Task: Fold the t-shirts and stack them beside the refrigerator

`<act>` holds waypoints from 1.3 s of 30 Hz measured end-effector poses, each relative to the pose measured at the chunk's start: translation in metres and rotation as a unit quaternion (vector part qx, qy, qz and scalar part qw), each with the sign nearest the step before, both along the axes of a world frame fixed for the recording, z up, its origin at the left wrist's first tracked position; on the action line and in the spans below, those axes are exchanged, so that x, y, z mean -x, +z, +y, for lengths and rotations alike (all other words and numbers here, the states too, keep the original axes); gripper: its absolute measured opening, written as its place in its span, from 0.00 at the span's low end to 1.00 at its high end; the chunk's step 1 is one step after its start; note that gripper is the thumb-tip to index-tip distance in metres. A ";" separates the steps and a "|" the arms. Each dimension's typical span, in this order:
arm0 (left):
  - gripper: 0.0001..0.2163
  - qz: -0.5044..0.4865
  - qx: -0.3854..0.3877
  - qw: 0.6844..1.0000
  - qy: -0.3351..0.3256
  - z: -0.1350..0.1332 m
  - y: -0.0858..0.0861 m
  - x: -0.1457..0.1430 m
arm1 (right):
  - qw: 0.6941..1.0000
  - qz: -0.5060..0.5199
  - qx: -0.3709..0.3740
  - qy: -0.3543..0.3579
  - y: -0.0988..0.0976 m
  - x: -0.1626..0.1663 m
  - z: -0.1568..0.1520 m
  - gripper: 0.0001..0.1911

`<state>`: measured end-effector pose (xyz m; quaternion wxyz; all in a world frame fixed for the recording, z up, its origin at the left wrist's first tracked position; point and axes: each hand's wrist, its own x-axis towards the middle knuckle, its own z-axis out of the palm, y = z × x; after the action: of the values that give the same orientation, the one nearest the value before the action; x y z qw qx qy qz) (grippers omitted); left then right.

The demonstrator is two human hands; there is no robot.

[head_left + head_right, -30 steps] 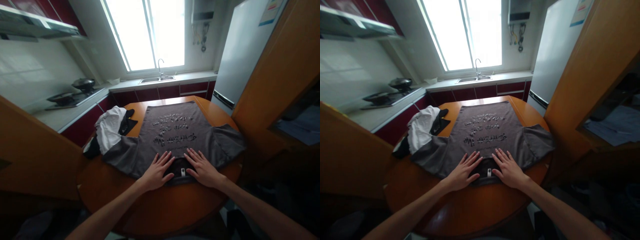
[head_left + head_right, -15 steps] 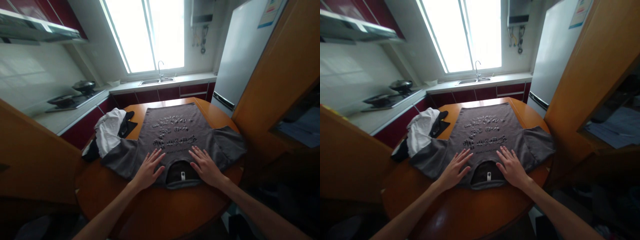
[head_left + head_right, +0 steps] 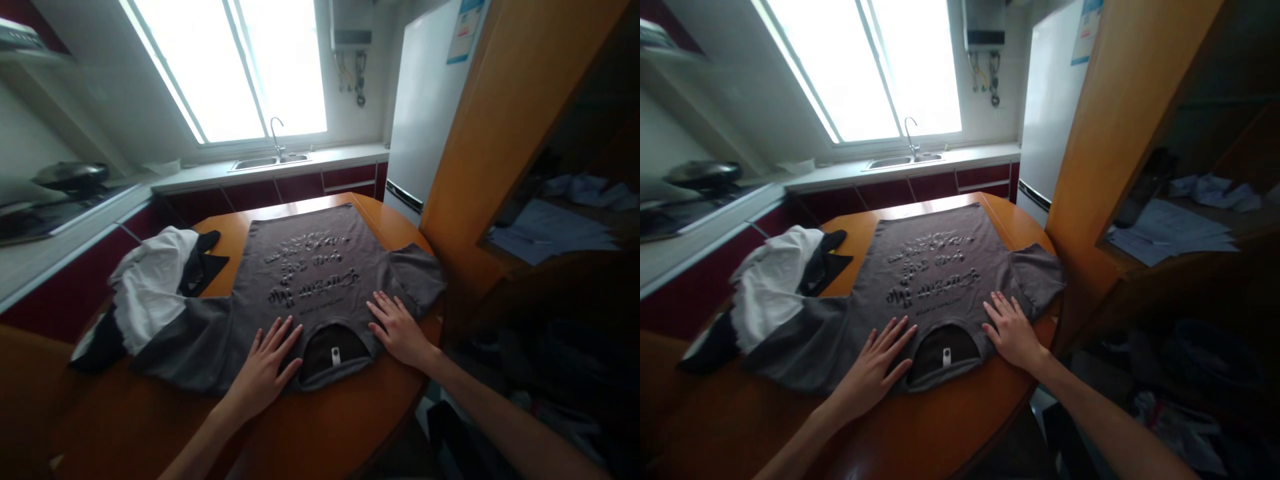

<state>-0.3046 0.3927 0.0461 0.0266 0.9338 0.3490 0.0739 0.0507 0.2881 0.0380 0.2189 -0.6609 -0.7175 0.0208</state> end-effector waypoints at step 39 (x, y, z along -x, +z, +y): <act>0.09 -0.420 -0.018 0.833 0.360 0.063 0.104 0.107 | 0.988 0.040 -0.149 -0.010 -0.053 -0.032 0.000 0.27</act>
<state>-0.4118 0.4557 0.1497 0.1254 0.6213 0.6144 0.4699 0.0831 0.2882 -0.0154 0.3438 -0.6269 -0.6963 -0.0627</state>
